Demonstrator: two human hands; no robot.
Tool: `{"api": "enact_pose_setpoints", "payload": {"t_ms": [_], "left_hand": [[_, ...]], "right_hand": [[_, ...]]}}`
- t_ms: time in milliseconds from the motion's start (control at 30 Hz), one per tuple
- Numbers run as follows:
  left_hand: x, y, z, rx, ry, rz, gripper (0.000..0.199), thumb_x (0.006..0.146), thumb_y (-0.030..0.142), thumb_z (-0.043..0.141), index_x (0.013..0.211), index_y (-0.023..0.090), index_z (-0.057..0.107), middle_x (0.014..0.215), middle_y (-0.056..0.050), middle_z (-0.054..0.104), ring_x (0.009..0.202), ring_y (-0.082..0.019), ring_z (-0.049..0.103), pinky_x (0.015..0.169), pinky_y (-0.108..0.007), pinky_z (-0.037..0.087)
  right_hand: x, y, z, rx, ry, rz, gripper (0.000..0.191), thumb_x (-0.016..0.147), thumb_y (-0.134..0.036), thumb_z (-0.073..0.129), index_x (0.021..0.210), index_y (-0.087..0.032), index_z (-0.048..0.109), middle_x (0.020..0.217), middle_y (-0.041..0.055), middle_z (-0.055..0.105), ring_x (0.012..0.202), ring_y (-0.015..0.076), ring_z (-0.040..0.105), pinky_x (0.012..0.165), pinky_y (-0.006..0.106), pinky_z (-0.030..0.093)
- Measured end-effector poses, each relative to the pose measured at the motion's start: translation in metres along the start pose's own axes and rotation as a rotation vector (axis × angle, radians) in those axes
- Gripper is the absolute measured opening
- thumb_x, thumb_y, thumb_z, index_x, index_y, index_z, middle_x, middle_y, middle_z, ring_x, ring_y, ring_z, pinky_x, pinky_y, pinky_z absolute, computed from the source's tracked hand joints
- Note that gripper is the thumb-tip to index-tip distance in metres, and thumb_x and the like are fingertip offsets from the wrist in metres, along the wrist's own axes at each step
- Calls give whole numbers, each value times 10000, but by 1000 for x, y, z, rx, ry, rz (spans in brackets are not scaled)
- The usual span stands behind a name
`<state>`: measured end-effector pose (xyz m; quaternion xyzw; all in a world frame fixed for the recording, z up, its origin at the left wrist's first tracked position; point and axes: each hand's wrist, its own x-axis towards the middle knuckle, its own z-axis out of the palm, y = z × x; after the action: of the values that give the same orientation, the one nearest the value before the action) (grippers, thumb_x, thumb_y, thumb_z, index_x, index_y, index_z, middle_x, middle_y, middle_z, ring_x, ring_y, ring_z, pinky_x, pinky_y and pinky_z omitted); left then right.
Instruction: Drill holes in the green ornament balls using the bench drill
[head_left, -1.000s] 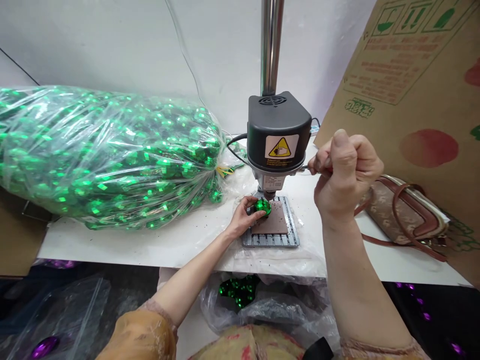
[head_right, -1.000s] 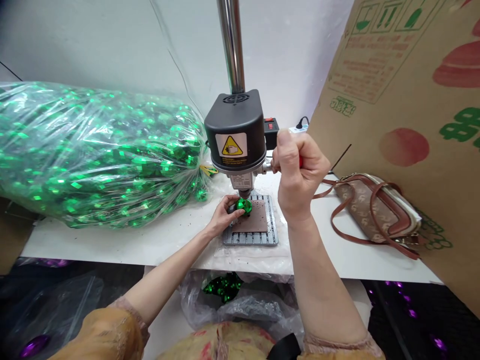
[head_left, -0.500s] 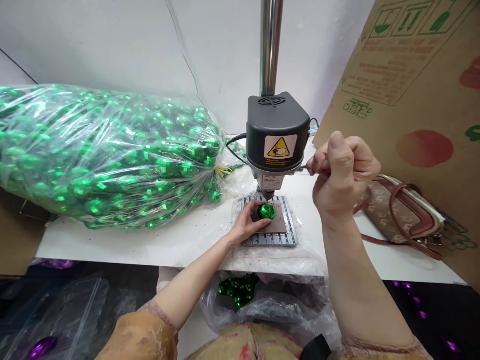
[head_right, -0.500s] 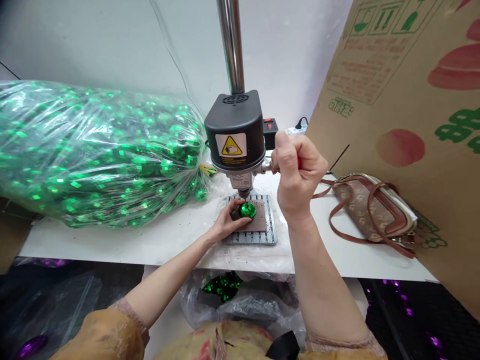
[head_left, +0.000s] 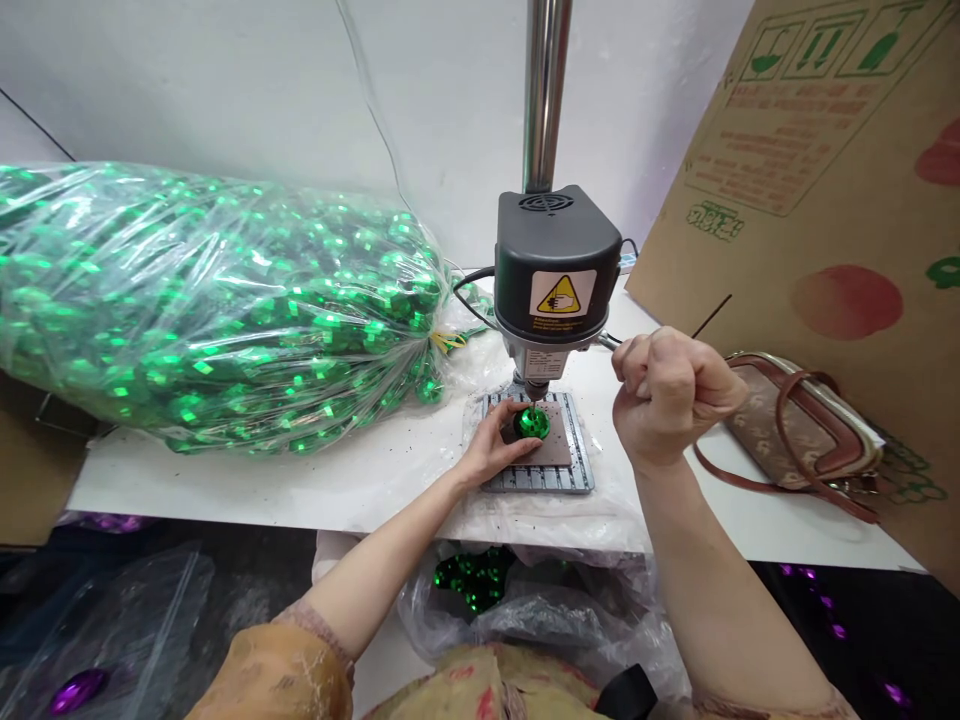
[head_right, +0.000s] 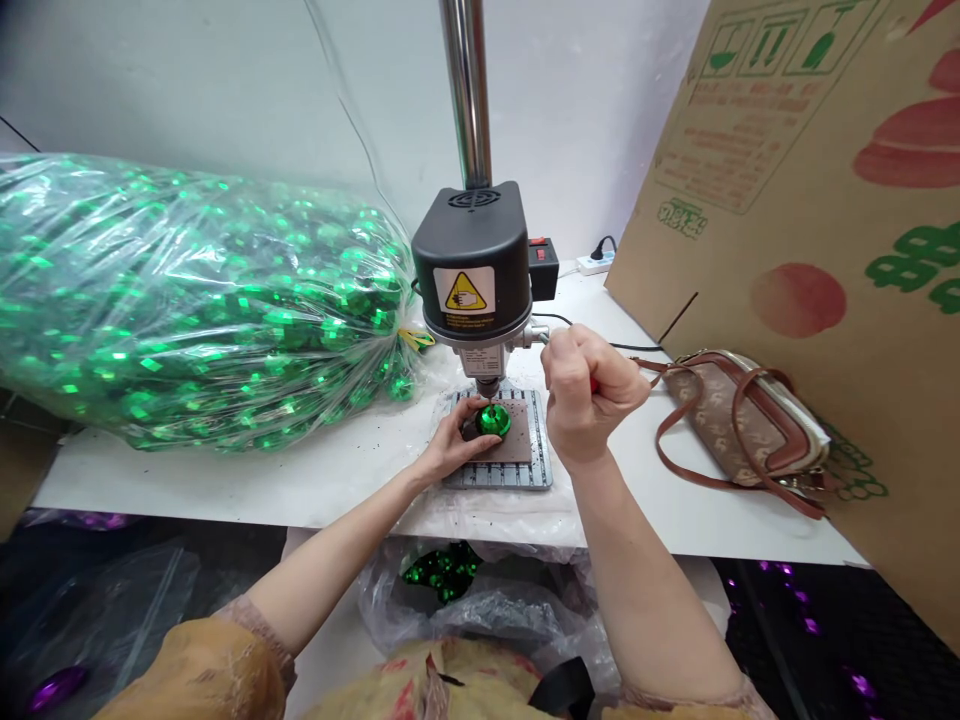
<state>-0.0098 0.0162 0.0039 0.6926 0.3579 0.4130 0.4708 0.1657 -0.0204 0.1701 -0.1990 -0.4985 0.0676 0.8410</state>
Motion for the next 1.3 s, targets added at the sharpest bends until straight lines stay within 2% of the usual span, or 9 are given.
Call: {"api": "enact_pose_setpoints", "payload": {"t_ms": [400, 867, 967, 1167, 1300], "left_hand": [[0, 2, 0, 35, 16, 3, 600, 790, 531, 894, 1253, 222, 668, 1221, -89, 716, 1235, -306, 655, 1121, -448, 494], [-1, 3, 2, 11, 30, -3, 608, 791, 527, 890, 1253, 213, 652, 1232, -101, 719, 1249, -316, 665, 1125, -464, 504], [0, 3, 2, 13, 35, -2, 608, 782, 523, 897, 1244, 209, 656, 1223, -101, 724, 1244, -317, 668, 1126, -470, 503], [-1, 2, 5, 5, 78, -24, 599, 751, 492, 924, 1213, 201, 677, 1228, -106, 719, 1244, -320, 672, 1135, -486, 498], [-5, 5, 6, 2, 111, -16, 576, 759, 448, 924, 1223, 200, 690, 1307, -125, 696, 1270, -322, 664, 1149, -493, 487]], "right_hand": [[-14, 11, -8, 12, -10, -116, 513, 901, -153, 630, 548, -183, 259, 490, -80, 272, 424, 24, 263, 461, 254, 290], [-25, 11, -15, -22, -10, -116, 533, 876, -197, 649, 531, -186, 242, 470, -81, 272, 407, 37, 277, 489, 287, 337], [-14, 5, -6, -44, 52, -49, 546, 887, -218, 652, 522, -187, 248, 463, -77, 262, 409, 35, 261, 471, 278, 293], [39, -6, 20, -141, 52, 293, 481, 892, -276, 667, 510, -229, 380, 442, -75, 357, 407, 53, 305, 420, 287, 259], [56, -3, 26, -108, 34, 357, 471, 901, -244, 651, 506, -224, 396, 447, -80, 366, 397, 37, 305, 392, 260, 248]]}}
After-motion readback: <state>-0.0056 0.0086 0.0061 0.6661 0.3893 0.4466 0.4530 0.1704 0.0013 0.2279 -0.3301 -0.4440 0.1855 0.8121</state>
